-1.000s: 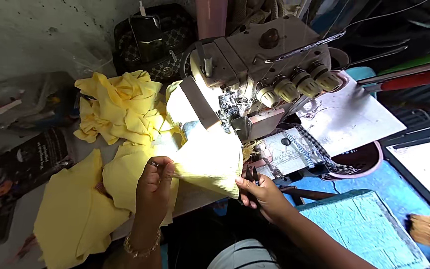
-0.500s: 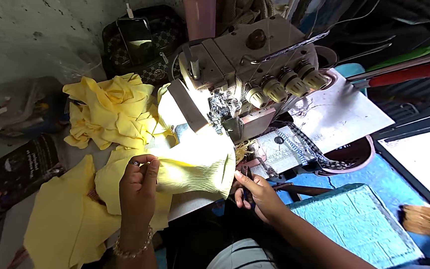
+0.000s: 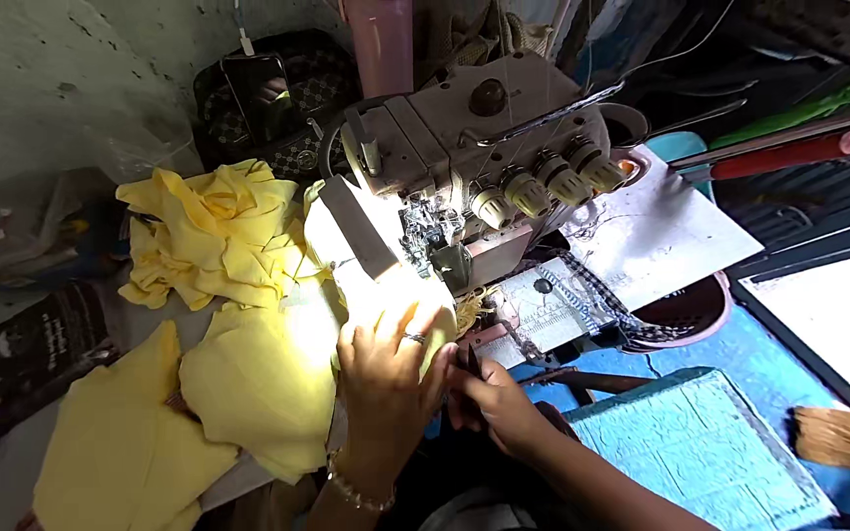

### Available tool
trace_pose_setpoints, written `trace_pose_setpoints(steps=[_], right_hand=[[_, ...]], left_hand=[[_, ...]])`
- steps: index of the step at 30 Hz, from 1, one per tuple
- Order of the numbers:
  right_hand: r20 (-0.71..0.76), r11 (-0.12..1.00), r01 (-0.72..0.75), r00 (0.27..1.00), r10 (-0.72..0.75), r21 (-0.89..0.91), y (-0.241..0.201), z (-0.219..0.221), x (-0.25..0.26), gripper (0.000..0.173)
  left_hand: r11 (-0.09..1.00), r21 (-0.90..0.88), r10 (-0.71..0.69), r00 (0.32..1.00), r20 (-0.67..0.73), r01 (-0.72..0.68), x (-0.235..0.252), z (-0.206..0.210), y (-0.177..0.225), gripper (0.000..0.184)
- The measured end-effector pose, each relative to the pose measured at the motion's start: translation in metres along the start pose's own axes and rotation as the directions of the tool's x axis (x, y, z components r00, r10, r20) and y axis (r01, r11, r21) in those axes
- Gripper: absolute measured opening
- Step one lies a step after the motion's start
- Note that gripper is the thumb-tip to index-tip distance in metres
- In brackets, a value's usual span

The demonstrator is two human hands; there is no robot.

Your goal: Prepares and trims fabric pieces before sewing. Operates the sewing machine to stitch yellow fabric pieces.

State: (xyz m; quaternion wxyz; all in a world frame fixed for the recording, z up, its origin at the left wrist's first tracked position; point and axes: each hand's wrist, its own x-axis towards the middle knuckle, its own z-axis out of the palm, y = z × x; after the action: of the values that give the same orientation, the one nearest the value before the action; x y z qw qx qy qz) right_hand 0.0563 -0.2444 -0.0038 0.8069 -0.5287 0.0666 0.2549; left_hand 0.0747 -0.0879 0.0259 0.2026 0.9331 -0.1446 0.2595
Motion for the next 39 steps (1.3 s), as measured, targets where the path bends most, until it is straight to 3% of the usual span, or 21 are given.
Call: trace_pose_setpoints(steps=[4,9,14,18,21,24,28,31,35,39], right_hand=[[0.095,0.998,-0.060,0.994,0.058,0.018,0.003,0.007,-0.001,0.014],[0.224,0.997,-0.077,0.971,0.078,-0.013,0.009,0.016,0.001,0.016],[0.281,0.996,0.009,0.960,0.017,-0.092,0.005,0.012,-0.001,0.014],[0.347,0.933,0.163,0.937,-0.045,-0.320,-0.006,-0.003,-0.001,0.026],[0.364,0.752,0.398,0.904,-0.224,-0.526,-0.020,-0.011,-0.002,0.046],[0.314,0.494,0.518,0.842,-0.438,-0.699,-0.037,-0.012,-0.002,0.040],[0.294,0.081,0.476,0.658,-0.693,-0.876,-0.058,0.000,0.006,0.036],[0.340,-0.145,0.359,0.571,-0.747,-0.922,-0.069,0.012,0.015,0.029],[0.409,-0.327,0.246,0.532,-0.741,-0.912,-0.073,0.026,0.030,0.020],[0.402,-0.351,0.199,0.525,-0.750,-0.915,-0.075,0.037,0.040,0.024]], left_hand=[[1.000,-0.011,-0.012,0.998,-0.068,0.011,0.000,0.006,-0.016,0.032],[0.989,-0.138,-0.057,0.998,-0.007,0.056,0.011,-0.002,-0.041,0.038],[0.986,-0.126,-0.108,0.994,-0.007,0.106,0.023,-0.006,-0.044,0.024],[0.988,-0.071,-0.140,0.990,-0.010,0.139,0.029,-0.007,-0.044,0.019],[0.986,-0.021,-0.163,0.986,-0.027,0.162,0.031,-0.007,-0.041,0.021],[0.980,0.076,-0.180,0.983,-0.045,0.183,0.032,-0.007,-0.035,0.019],[0.971,0.132,-0.191,0.979,-0.065,0.198,0.021,-0.013,-0.032,0.019],[0.976,0.116,-0.179,0.981,-0.074,0.187,0.005,-0.021,-0.028,0.023],[0.981,0.018,-0.193,0.979,-0.063,0.195,-0.012,-0.028,-0.025,0.025],[0.980,-0.073,-0.192,0.979,-0.071,0.187,-0.019,-0.031,-0.020,0.022]])
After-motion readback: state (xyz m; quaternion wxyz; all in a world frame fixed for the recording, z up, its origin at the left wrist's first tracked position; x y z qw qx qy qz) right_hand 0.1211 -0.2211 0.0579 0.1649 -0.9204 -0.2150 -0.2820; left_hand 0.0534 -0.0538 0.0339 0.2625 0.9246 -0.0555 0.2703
